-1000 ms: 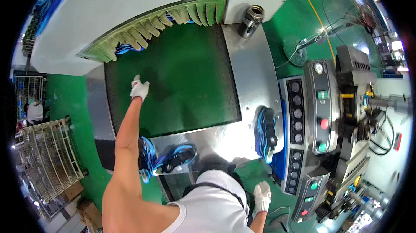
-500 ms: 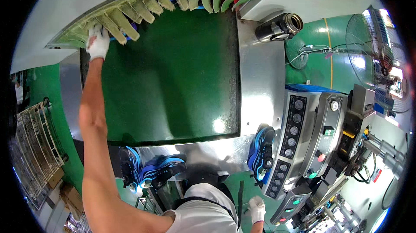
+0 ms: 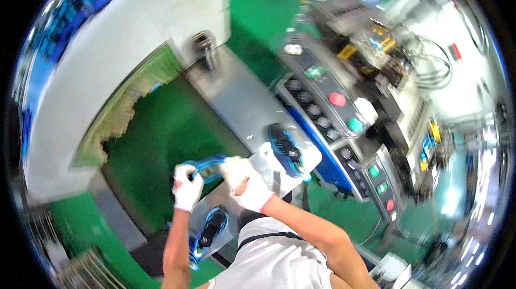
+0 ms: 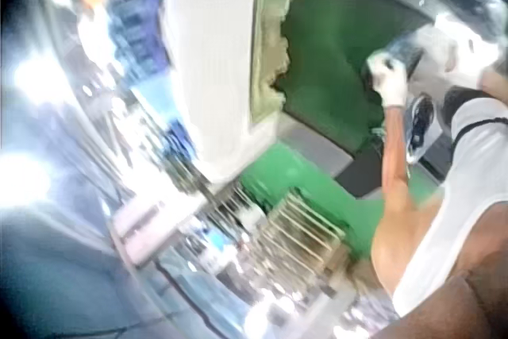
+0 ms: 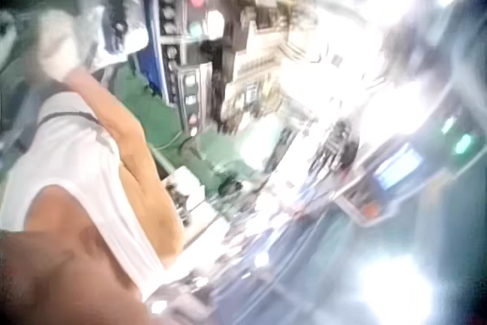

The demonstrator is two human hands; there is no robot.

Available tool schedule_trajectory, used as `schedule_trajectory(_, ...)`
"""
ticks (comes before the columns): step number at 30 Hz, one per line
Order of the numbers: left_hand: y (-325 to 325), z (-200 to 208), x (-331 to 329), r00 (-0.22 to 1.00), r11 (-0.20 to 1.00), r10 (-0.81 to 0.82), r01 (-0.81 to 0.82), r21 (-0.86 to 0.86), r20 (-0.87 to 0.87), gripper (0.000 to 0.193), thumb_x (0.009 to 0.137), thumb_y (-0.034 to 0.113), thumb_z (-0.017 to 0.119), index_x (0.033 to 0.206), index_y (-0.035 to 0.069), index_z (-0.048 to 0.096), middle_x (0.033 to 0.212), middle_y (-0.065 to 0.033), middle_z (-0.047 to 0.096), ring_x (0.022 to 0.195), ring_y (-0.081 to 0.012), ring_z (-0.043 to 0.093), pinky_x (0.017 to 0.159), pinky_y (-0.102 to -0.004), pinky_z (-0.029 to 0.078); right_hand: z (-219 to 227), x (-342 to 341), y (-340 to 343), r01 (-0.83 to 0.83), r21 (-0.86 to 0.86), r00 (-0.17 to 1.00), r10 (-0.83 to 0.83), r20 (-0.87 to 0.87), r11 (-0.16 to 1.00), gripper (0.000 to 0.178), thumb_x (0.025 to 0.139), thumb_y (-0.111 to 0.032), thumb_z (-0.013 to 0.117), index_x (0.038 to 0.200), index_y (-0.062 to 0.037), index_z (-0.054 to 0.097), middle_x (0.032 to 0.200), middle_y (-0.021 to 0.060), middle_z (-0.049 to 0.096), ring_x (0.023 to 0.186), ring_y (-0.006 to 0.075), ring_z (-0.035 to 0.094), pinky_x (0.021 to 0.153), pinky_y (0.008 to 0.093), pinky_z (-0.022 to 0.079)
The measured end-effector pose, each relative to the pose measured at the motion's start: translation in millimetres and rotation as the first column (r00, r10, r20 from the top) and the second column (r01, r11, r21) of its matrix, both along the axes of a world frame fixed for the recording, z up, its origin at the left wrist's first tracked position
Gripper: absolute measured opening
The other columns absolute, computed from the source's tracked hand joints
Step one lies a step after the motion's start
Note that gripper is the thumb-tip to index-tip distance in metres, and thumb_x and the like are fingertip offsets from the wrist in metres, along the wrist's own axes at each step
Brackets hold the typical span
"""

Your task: The person takes blue and black sneakers from a rack, places them into a shaping machine, removes them after processing, and puts them onto a conveyor belt by hand.

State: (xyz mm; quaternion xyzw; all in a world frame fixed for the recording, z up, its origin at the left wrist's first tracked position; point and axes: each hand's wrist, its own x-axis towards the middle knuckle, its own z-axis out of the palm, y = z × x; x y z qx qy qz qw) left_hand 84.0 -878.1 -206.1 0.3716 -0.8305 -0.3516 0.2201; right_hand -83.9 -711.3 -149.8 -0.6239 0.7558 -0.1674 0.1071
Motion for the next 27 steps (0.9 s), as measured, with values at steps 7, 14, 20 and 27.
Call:
schedule_trajectory(7, 145, 138, -175, 0.586, 0.575, -0.774, 0.809, 0.122, -0.239, 0.025, 0.083, -0.002, 0.072, 0.105, 0.001, 0.06, 0.104, -0.0108, 0.059, 0.092, -0.0204, 0.064, 0.082, -0.033, 0.053, 65, -88, 153, 0.391, -0.231, 0.878, -0.287, 0.382, 0.891, 0.032, 0.08, -0.013, 0.066, 0.11, -0.0055, 0.059, 0.095, 0.018, 0.065, 0.089, 0.0396, 0.065, 0.078, 0.0437, 0.053)
schedule_trajectory(14, 339, 263, -336, 0.219, 0.315, -0.92, 0.906, -0.282, -0.324, 0.056, 0.084, -0.002, 0.071, 0.137, 0.0, 0.052, 0.129, -0.0159, 0.058, 0.113, -0.0242, 0.062, 0.096, -0.0369, 0.053, 136, -99, 414, 0.797, 0.573, -0.301, -0.695, 0.653, 0.193, 0.038, 0.086, -0.038, 0.08, 0.105, -0.0056, 0.074, 0.089, 0.0075, 0.074, 0.076, 0.0151, 0.067, 0.069, 0.0338, 0.053)
schedule_trajectory(20, 508, 188, -489, 0.255, 0.254, -0.915, 0.966, 0.047, -0.312, 0.067, 0.096, 0.022, 0.07, 0.149, -0.001, 0.038, 0.144, -0.025, 0.051, 0.132, -0.0332, 0.056, 0.111, -0.0429, 0.046, 98, -56, 519, 0.892, 0.187, -0.1, 0.224, 0.97, -0.412, 0.029, 0.081, -0.002, 0.075, 0.109, -0.0009, 0.069, 0.1, 0.0057, 0.072, 0.085, 0.018, 0.07, 0.08, 0.0355, 0.057)
schedule_trajectory(27, 668, 119, -657, 0.514, 0.527, -0.85, 0.827, 0.198, 0.116, 0.091, 0.079, 0.05, 0.074, 0.143, -0.006, 0.041, 0.142, -0.0315, 0.052, 0.133, -0.041, 0.053, 0.111, -0.0437, 0.042, 93, -14, 559, 0.617, 0.267, -0.135, 0.235, 0.963, -0.74, 0.039, 0.07, -0.005, 0.076, 0.108, -0.0066, 0.068, 0.091, 0.0056, 0.067, 0.08, 0.0213, 0.065, 0.075, 0.0374, 0.054)
